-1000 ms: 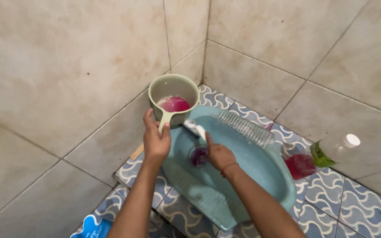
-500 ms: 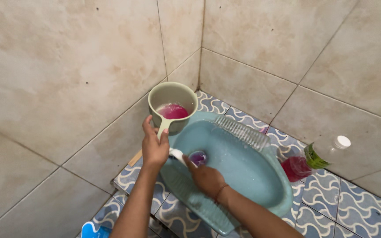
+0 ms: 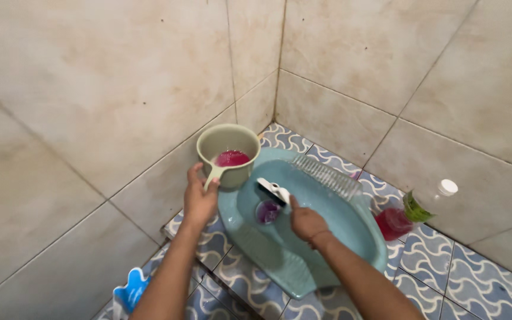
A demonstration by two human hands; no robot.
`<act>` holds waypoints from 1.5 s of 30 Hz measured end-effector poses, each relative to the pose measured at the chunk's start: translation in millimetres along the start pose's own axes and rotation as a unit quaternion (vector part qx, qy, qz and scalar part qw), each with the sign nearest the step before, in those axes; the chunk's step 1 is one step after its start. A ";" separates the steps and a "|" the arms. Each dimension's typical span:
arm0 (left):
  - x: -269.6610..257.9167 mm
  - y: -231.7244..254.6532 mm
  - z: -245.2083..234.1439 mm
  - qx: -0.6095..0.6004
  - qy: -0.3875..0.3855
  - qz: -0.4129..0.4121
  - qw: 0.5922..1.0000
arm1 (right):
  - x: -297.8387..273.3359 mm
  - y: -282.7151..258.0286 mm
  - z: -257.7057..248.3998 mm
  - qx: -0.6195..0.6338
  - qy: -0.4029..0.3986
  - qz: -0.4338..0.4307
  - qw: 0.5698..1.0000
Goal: The person cleans a squat toilet by pouring pink liquid from a bottle and water from a bucket into the basin, then scrubbing the ceramic surface with a brush.
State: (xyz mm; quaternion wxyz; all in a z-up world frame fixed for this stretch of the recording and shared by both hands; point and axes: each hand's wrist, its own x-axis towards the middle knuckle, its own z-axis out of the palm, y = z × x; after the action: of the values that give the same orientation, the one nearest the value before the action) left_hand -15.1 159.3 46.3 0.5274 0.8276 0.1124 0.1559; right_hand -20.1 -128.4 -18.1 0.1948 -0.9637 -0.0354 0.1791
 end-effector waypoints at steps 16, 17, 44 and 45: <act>-124.2 -76.0 16.5 0.011 0.208 0.021 0.978 | -10.4 7.5 -20.0 -0.033 0.042 -0.005 0.999; -123.7 -78.7 19.9 0.012 0.217 0.024 0.976 | -8.0 7.9 -20.5 -0.032 0.053 -0.010 0.998; -27.7 -2.8 19.3 0.078 0.221 -0.066 0.970 | -78.3 -2.9 70.2 0.003 0.044 -0.166 0.985; -21.2 -11.3 24.4 0.061 0.226 -0.053 0.971 | -85.4 -8.3 73.1 -0.015 0.025 -0.135 0.990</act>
State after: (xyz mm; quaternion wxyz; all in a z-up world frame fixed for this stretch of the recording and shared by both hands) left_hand -25.8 136.2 23.5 0.4445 0.7941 0.2822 0.3037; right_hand -126.0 -106.0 -49.5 0.2040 -0.9570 -0.1633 0.1260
